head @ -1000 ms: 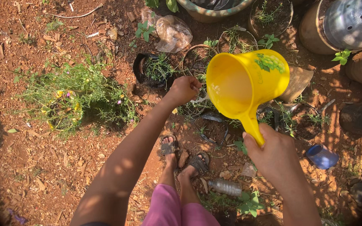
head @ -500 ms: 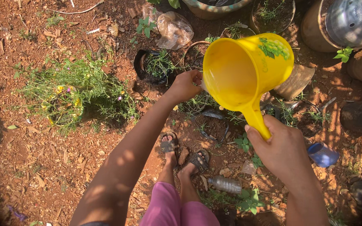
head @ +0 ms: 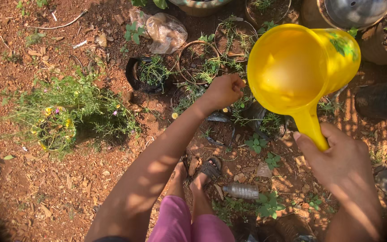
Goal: The person scoops water from a bucket with a yellow scoop and pours it onto various plants in black plastic bags and pots in an outdoor garden.
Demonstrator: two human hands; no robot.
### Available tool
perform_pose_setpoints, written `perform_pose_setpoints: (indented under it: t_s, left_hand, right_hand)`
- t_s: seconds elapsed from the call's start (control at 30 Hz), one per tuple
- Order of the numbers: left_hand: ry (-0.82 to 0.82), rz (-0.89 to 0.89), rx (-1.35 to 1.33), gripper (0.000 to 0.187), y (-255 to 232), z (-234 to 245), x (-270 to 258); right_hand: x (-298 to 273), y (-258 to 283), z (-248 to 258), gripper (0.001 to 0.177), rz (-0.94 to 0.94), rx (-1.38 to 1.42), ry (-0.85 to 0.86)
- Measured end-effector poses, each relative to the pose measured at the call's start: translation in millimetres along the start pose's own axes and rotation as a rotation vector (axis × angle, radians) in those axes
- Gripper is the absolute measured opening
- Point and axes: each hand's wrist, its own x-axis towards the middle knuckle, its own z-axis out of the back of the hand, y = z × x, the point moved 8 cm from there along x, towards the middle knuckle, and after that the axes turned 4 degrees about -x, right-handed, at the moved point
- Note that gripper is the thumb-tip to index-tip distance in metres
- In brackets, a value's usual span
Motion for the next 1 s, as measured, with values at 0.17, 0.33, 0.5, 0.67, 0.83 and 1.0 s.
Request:
perform_pose_setpoints:
  t_s: [0.17, 0.33, 0.5, 0.67, 0.83, 1.0]
  left_hand:
    - [-0.01, -0.01, 0.054, 0.04, -14, -43, 31]
    - [-0.033, 0.029, 0.015, 0.035, -32, -63, 46]
    - [-0.057, 0.117, 0.095, 0.029, -16, -70, 54]
    - [-0.181, -0.055, 0.031, 0.034, 1, -69, 66]
    - [-0.193, -0.01, -0.036, 0.026, 3, -63, 72]
    - [-0.161, 0.041, -0.014, 0.017, 6, -54, 74]
  right_hand:
    - [4, -10, 10, 0.032, 0.22, -0.033, -0.202]
    - [14, -19, 10, 0.026, 0.31, 0.009, -0.304]
    - [22, -25, 5, 0.026, 0.281, 0.073, -0.273]
    - [23, -21, 7, 0.027, 0.284, 0.076, -0.286]
    - [25, -9, 10, 0.026, 0.271, 0.111, -0.261]
    - [24, 1, 8, 0.023, 0.29, 0.131, -0.233]
